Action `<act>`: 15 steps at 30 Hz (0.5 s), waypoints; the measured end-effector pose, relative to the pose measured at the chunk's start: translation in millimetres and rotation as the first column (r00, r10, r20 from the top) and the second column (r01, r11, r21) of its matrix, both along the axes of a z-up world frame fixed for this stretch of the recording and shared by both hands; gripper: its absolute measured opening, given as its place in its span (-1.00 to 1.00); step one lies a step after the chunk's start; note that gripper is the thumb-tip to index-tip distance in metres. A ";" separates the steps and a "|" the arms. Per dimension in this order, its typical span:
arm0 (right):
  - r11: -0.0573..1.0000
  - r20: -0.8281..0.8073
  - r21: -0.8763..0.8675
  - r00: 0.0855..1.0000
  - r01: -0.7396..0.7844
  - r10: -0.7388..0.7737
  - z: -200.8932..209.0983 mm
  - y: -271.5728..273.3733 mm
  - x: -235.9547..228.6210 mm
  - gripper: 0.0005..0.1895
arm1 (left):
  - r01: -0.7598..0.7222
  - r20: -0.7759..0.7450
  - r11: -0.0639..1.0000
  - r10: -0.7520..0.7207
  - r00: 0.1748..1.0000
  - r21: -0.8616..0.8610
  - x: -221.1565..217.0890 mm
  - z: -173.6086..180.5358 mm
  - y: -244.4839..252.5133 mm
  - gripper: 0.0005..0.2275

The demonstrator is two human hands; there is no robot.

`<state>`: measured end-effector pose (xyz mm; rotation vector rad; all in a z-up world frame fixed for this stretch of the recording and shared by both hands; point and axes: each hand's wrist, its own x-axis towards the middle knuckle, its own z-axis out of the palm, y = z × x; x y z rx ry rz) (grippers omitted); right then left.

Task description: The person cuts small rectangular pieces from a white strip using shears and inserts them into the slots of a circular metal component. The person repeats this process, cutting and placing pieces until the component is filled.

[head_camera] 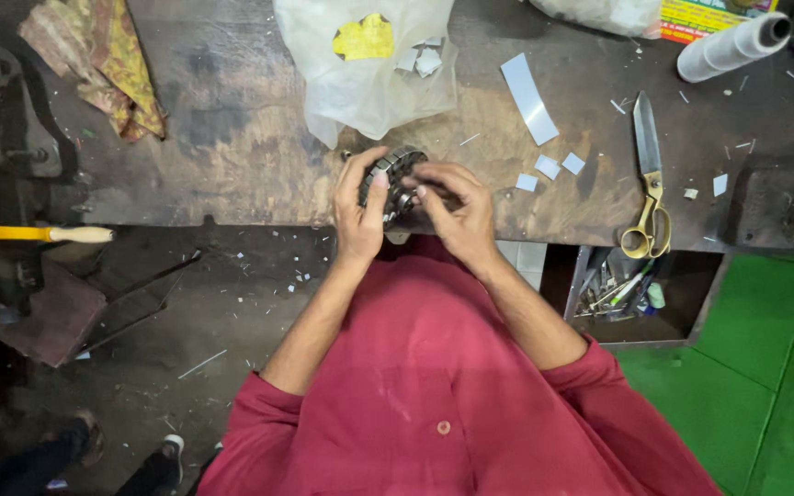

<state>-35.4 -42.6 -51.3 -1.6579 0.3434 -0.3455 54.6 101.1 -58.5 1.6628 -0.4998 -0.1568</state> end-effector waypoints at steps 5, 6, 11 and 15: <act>0.981 -0.042 0.158 0.994 0.110 -0.105 -33.8 -17.5 1.6 -0.76 | 0.090 -0.006 0.996 -0.090 0.996 0.013 4.0 -1.4 10.5 -0.73; 0.986 -0.022 0.119 0.993 0.119 -0.117 -39.0 -24.0 -1.2 -0.77 | 0.096 0.014 0.995 -0.096 0.995 0.019 4.0 -1.6 10.9 -0.74; 0.950 -0.220 -0.302 0.963 0.083 -0.155 -40.8 -39.0 -28.7 -0.78 | 0.008 0.045 0.998 -0.010 0.999 0.059 -1.1 -9.1 6.0 -0.76; 0.888 -0.181 -0.459 0.977 0.021 -0.116 -32.3 -39.1 -41.1 -0.74 | -0.048 0.050 0.998 0.046 0.998 0.034 -5.9 -19.2 5.1 -0.77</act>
